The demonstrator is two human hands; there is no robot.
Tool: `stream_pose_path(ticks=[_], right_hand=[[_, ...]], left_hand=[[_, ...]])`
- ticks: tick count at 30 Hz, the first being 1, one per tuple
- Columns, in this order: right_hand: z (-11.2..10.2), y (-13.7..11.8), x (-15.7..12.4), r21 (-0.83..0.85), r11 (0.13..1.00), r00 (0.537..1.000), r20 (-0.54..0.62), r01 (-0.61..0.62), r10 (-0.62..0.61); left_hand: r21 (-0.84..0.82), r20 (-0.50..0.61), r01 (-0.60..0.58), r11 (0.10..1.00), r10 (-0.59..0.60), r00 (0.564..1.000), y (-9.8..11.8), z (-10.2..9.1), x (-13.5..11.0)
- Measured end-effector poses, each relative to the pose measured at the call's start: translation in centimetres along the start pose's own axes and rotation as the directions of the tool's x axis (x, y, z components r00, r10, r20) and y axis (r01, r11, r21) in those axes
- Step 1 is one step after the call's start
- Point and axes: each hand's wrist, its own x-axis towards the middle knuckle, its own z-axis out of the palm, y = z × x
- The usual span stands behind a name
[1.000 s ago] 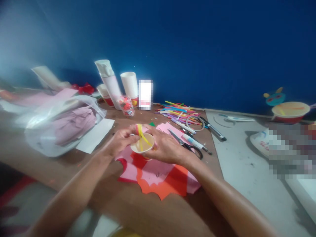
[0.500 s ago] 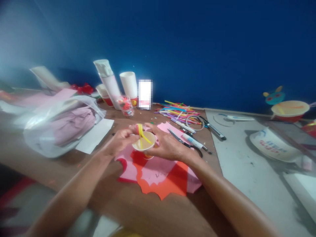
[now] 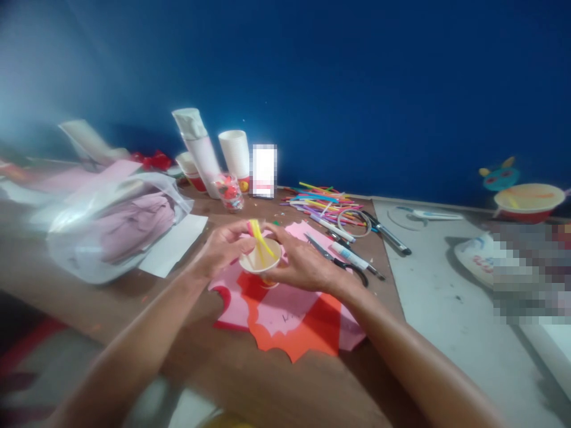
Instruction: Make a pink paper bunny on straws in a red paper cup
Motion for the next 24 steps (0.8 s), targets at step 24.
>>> stream_pose_path(ticks=[24], right_hand=[[0.62, 0.68, 0.32, 0.053, 0.996, 0.997, -0.026, 0.075, -0.073]], left_hand=[[0.017, 0.017, -0.046, 0.999, 0.046, 0.999, 0.02, 0.40, 0.15]])
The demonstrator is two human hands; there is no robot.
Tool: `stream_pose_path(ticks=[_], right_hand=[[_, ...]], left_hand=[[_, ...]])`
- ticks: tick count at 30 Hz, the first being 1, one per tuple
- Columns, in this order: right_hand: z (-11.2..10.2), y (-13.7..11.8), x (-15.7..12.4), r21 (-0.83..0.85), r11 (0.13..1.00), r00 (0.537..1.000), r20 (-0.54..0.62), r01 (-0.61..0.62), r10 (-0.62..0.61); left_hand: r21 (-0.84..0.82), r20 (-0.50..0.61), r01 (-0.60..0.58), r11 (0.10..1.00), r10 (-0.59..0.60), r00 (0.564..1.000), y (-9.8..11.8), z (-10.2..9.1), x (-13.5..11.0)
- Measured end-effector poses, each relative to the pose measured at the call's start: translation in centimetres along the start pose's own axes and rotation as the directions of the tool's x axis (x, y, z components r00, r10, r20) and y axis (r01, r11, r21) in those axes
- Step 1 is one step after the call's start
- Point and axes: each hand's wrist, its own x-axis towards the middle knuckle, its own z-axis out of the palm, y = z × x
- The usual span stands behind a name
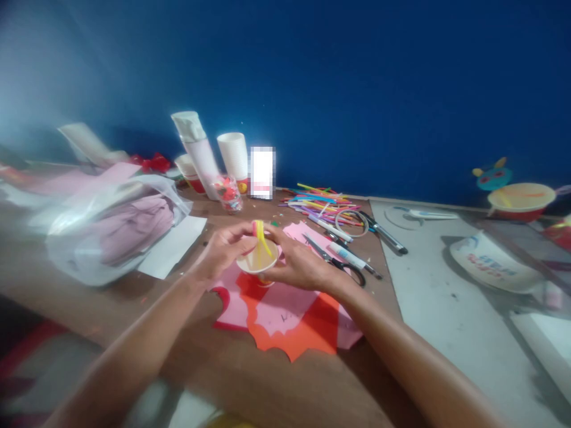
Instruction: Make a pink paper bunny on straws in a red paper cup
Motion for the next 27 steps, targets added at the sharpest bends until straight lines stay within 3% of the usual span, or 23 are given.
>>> stream_pose_path(ticks=[5, 9, 14, 20, 27], right_hand=[[-0.1, -0.1, -0.1, 0.011, 1.000, 1.000, 0.000, -0.002, 0.002], [-2.6, 0.4, -0.3, -0.017, 1.000, 0.998, 0.055, 0.018, -0.017], [-6.8, 1.5, -0.9, -0.099, 0.986, 0.970, -0.220, -0.132, 0.108], [-7.5, 2.9, -1.0, -0.363, 0.905, 0.975, -0.099, -0.224, 0.201], [-6.3, 4.4, -0.4, -0.619, 0.748, 0.953, -0.008, -0.242, 0.302]], left_hand=[[0.084, -0.088, -0.033, 0.996, 0.041, 0.995, -0.2, 0.2, 0.2], [0.032, -0.133, -0.013, 0.999, 0.017, 0.991, -0.4, 0.1, 0.4], [-0.118, -0.172, 0.015, 0.993, -0.035, 0.984, -0.4, -0.3, 0.5], [-0.229, -0.177, 0.002, 0.973, -0.044, 0.983, -0.3, -1.3, 0.2], [-0.185, -0.191, 0.003, 0.983, -0.039, 0.981, -0.5, -2.2, -0.2]])
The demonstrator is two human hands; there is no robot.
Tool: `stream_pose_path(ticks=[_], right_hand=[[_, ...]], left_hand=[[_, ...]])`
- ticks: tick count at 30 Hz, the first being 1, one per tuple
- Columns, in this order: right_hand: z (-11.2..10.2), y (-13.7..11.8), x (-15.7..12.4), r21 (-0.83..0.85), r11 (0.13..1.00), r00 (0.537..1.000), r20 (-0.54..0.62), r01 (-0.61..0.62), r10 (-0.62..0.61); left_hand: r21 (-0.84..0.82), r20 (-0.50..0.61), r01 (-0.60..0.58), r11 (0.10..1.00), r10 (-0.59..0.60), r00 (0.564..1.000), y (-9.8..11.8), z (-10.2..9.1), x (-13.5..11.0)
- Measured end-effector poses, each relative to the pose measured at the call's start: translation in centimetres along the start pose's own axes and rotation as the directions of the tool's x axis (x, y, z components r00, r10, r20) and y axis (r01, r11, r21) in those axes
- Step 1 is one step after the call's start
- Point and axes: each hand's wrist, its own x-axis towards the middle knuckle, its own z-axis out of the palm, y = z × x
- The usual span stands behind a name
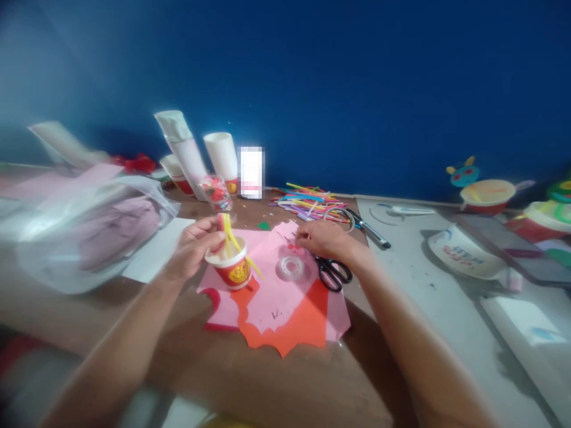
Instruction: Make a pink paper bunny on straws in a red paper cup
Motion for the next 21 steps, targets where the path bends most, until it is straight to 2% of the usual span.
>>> stream_pose_path(ticks=[11, 21], right_hand=[[1.05, -0.13, 0.13, -0.137, 0.977, 0.986, 0.023, -0.161, 0.165], [0.96, -0.56, 0.15, -0.251, 0.945, 0.974, 0.041, -0.207, 0.224]], left_hand=[[-0.002, 0.036, 0.060, 0.998, -0.060, 0.998, 0.43, 0.16, -0.65], [-0.027, 0.036, 0.080, 0.996, -0.079, 0.996, 0.48, 0.37, -0.95]])
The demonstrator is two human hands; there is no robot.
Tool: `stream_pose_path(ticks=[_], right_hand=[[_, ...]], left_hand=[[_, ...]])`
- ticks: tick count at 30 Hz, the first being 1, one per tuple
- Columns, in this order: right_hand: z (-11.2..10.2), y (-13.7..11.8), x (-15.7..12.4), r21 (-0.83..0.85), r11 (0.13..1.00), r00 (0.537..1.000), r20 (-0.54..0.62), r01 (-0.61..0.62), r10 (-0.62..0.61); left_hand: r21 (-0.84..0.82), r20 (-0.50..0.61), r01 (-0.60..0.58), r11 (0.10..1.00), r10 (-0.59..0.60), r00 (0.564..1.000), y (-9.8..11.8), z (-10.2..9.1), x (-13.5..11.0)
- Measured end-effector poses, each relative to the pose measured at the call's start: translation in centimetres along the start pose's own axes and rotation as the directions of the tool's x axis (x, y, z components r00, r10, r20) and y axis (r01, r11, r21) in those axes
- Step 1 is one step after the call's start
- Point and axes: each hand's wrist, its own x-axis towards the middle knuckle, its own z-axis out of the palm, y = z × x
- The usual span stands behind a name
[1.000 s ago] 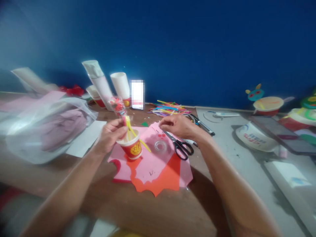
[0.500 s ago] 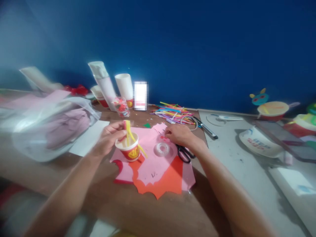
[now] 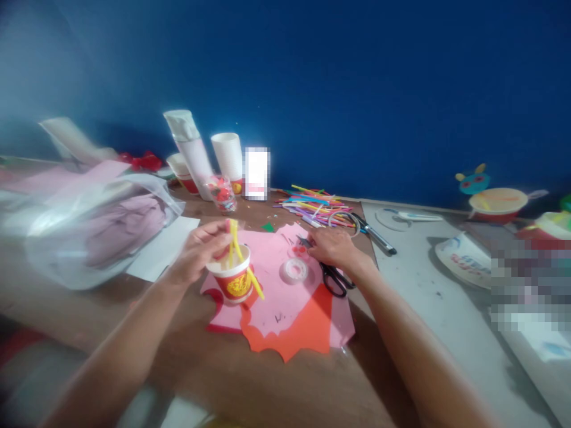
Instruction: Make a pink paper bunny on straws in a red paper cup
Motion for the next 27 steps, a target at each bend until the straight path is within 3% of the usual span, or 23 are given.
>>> stream_pose_path(ticks=[17, 27], right_hand=[[0.3, 1.3, 0.5, -0.068, 0.979, 0.982, -0.017, -0.191, 0.190], [-0.2, -0.7, -0.3, -0.045, 0.998, 0.998, 0.027, -0.050, 0.051]], left_hand=[[-0.020, -0.003, -0.015, 1.000, 0.015, 1.000, -0.1, 0.2, 0.2], [-0.017, -0.013, 0.002, 1.000, -0.003, 1.000, -0.2, 0.4, 0.2]])
